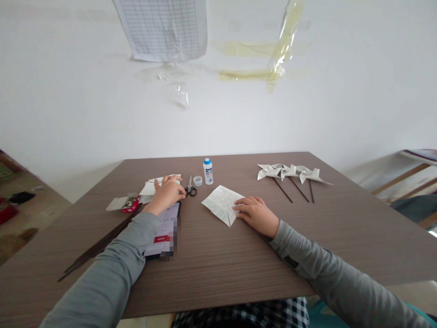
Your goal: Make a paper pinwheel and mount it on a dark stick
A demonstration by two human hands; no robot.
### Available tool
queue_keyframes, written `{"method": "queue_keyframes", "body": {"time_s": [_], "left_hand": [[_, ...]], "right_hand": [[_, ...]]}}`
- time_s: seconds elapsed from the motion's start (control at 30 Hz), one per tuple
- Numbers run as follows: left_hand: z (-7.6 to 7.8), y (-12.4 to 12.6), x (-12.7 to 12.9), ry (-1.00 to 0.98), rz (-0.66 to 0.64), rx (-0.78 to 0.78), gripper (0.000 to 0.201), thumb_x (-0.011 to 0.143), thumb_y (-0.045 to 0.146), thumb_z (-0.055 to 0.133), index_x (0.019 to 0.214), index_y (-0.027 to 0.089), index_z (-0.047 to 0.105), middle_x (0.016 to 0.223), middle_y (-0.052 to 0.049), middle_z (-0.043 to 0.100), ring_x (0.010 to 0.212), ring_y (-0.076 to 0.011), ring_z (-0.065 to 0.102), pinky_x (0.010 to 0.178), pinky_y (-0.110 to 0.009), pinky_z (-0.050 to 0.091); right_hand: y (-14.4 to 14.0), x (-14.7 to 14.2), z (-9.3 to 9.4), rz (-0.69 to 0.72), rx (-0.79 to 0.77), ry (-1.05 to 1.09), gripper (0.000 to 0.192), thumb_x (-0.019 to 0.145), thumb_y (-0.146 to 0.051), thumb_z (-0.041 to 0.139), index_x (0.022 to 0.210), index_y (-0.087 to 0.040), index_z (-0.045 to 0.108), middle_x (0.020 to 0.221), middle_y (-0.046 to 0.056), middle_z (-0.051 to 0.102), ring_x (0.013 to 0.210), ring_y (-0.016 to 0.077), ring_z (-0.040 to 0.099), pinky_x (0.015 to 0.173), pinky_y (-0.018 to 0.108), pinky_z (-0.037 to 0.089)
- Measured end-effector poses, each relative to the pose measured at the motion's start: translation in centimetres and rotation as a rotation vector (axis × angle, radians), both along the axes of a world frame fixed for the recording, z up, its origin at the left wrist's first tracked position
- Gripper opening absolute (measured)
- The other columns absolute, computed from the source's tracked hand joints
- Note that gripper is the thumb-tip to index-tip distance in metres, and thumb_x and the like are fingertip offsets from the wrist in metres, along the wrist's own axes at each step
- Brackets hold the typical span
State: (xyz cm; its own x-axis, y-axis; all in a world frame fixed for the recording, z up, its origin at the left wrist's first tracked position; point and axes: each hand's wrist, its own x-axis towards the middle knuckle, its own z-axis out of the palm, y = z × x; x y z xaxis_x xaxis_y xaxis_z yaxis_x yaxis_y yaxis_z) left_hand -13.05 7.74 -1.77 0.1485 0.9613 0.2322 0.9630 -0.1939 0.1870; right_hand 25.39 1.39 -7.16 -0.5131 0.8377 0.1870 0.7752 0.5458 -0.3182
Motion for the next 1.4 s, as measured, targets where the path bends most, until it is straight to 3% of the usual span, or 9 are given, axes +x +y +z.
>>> {"method": "queue_keyframes", "body": {"time_s": [0.23,0.33,0.43,0.53,0.67,0.87,1.03,1.17,1.4], "left_hand": [[0.4,0.0,0.3,-0.003,0.033,-0.009,0.020,0.090,0.012,0.101,0.084,0.028,0.090,0.158,-0.010,0.086,0.163,-0.0523,0.062,0.142,-0.098,0.033],[0.6,-1.0,1.4,-0.026,0.021,0.012,0.017,0.098,0.015,0.090,0.101,0.031,0.094,0.162,-0.013,0.085,0.165,-0.0506,0.066,0.143,-0.097,0.035],[0.5,-3.2,3.3,-0.045,-0.088,0.022,0.026,0.108,0.020,0.080,0.125,0.030,0.096,0.166,-0.016,0.084,0.166,-0.0475,0.070,0.146,-0.088,0.040],[-0.4,-5.9,5.6,-0.050,-0.242,-0.010,0.042,0.113,0.025,0.077,0.152,0.027,0.090,0.176,-0.018,0.080,0.169,-0.0424,0.071,0.151,-0.076,0.042],[-2.5,-8.5,8.1,-0.059,-0.330,-0.041,0.045,0.118,0.031,0.074,0.162,0.028,0.085,0.179,-0.017,0.079,0.168,-0.0370,0.073,0.151,-0.064,0.047],[-4.8,-9.3,9.0,-0.045,-0.294,-0.103,0.048,0.121,0.035,0.071,0.167,0.024,0.082,0.184,-0.022,0.073,0.176,-0.0420,0.067,0.147,-0.069,0.051],[-4.0,-9.6,8.9,0.007,-0.273,-0.230,0.057,0.126,0.036,0.062,0.180,0.026,0.072,0.196,-0.019,0.060,0.187,-0.0408,0.053,0.154,-0.076,0.038],[-2.6,-9.8,9.0,0.054,-0.239,-0.326,0.061,0.127,0.034,0.059,0.187,0.024,0.065,0.202,-0.018,0.050,0.192,-0.0386,0.044,0.158,-0.075,0.030],[-1.8,-9.5,8.3,0.035,-0.246,-0.333,0.060,0.125,0.032,0.061,0.185,0.031,0.069,0.201,-0.014,0.052,0.191,-0.0389,0.047,0.157,-0.079,0.028]], "right_hand": [[0.1,0.0,-0.2,0.002,0.009,0.021,0.031,0.119,-0.023,0.080,0.144,-0.032,0.096,0.158,0.013,0.090,0.147,0.0339,0.081,0.131,0.056,0.058],[0.2,-0.1,-0.2,0.007,0.007,0.030,0.031,0.119,-0.021,0.080,0.144,-0.031,0.096,0.158,0.014,0.089,0.147,0.0343,0.081,0.131,0.057,0.059],[0.1,-0.4,0.0,0.015,0.005,0.031,0.031,0.118,-0.020,0.082,0.143,-0.031,0.096,0.158,0.013,0.089,0.149,0.0342,0.081,0.131,0.057,0.060],[-0.4,-0.7,0.5,0.029,0.000,0.028,0.030,0.117,-0.019,0.083,0.141,-0.031,0.096,0.157,0.012,0.090,0.149,0.0346,0.080,0.131,0.056,0.060],[-1.0,-0.9,1.1,0.065,0.010,0.040,0.033,0.118,-0.017,0.078,0.142,-0.032,0.097,0.153,0.013,0.091,0.148,0.0371,0.081,0.131,0.058,0.061],[-1.1,-1.2,0.9,0.072,-0.016,0.063,0.035,0.118,-0.015,0.076,0.144,-0.027,0.096,0.154,0.015,0.091,0.149,0.0363,0.081,0.136,0.061,0.057],[-0.3,-0.9,-0.3,0.103,0.001,0.113,0.029,0.118,-0.021,0.081,0.141,-0.030,0.097,0.149,0.012,0.093,0.146,0.0364,0.084,0.135,0.063,0.059],[1.0,-0.5,-1.6,0.143,0.015,0.228,0.024,0.115,-0.026,0.087,0.136,-0.032,0.098,0.142,0.012,0.095,0.138,0.0376,0.087,0.130,0.062,0.064],[5.7,-0.9,-1.8,0.095,0.025,0.505,0.025,0.111,-0.020,0.085,0.130,-0.029,0.097,0.136,0.012,0.095,0.129,0.0342,0.089,0.123,0.056,0.070]]}}
